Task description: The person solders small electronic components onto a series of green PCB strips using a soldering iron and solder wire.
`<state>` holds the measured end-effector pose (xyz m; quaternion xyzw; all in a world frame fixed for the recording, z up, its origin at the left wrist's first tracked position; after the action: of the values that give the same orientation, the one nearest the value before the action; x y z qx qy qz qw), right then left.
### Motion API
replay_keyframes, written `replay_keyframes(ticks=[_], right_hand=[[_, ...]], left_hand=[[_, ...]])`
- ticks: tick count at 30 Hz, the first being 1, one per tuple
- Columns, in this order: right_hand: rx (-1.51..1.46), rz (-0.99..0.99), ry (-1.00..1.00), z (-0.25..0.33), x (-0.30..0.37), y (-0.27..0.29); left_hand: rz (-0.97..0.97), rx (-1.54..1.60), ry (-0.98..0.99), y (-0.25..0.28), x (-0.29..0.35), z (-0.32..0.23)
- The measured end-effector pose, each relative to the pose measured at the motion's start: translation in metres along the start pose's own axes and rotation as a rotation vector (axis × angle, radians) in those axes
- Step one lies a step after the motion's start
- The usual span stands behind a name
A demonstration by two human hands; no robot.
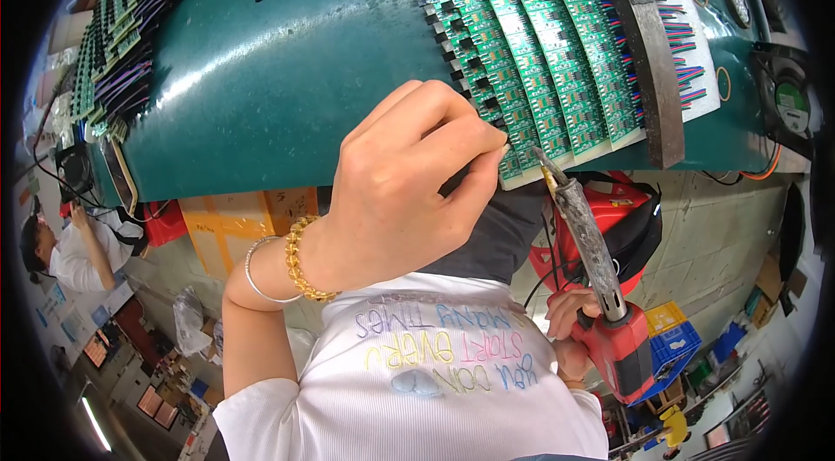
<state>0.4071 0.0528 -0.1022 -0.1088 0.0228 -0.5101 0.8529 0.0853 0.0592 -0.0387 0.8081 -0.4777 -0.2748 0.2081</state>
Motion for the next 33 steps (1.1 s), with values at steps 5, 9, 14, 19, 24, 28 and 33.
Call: replay_keyframes(ticks=[5, 9, 14, 19, 24, 28, 33], right_hand=[[-0.099, 0.341, -0.193, 0.029, -0.045, -0.022], [-0.06, 0.304, -0.11, 0.024, -0.051, -0.023], [-0.196, 0.286, 0.19, 0.003, -0.058, -0.018], [-0.109, 0.216, 0.323, 0.013, -0.068, -0.038], [-0.089, 0.159, 0.321, 0.014, -0.071, -0.048], [-0.078, 0.192, 0.344, 0.016, -0.073, -0.05], [-0.055, 0.069, 0.223, 0.016, -0.062, -0.046]], left_hand=[[-0.003, -0.006, -0.002, 0.005, -0.002, 0.001], [-0.019, -0.004, -0.027, 0.004, -0.002, -0.003], [-0.071, 0.015, -0.066, 0.017, 0.006, 0.004], [-0.33, -0.483, 0.077, 0.082, -0.014, 0.064], [-0.308, -0.482, 0.238, 0.108, -0.029, 0.105], [-0.258, -0.554, 0.164, 0.107, -0.035, 0.11], [-0.263, -0.763, -0.065, 0.105, -0.035, 0.11]])
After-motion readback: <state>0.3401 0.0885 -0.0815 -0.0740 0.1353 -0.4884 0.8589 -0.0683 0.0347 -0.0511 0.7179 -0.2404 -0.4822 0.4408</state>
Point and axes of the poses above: each hand's wrist, its own x-axis away from the middle knuckle, its own y-axis out of the back of the hand, z = x × y, the point moved 3 cm from there along -x, towards the middle knuckle, and after that the axes turned 3 degrees about y, right-handed, at the moved point
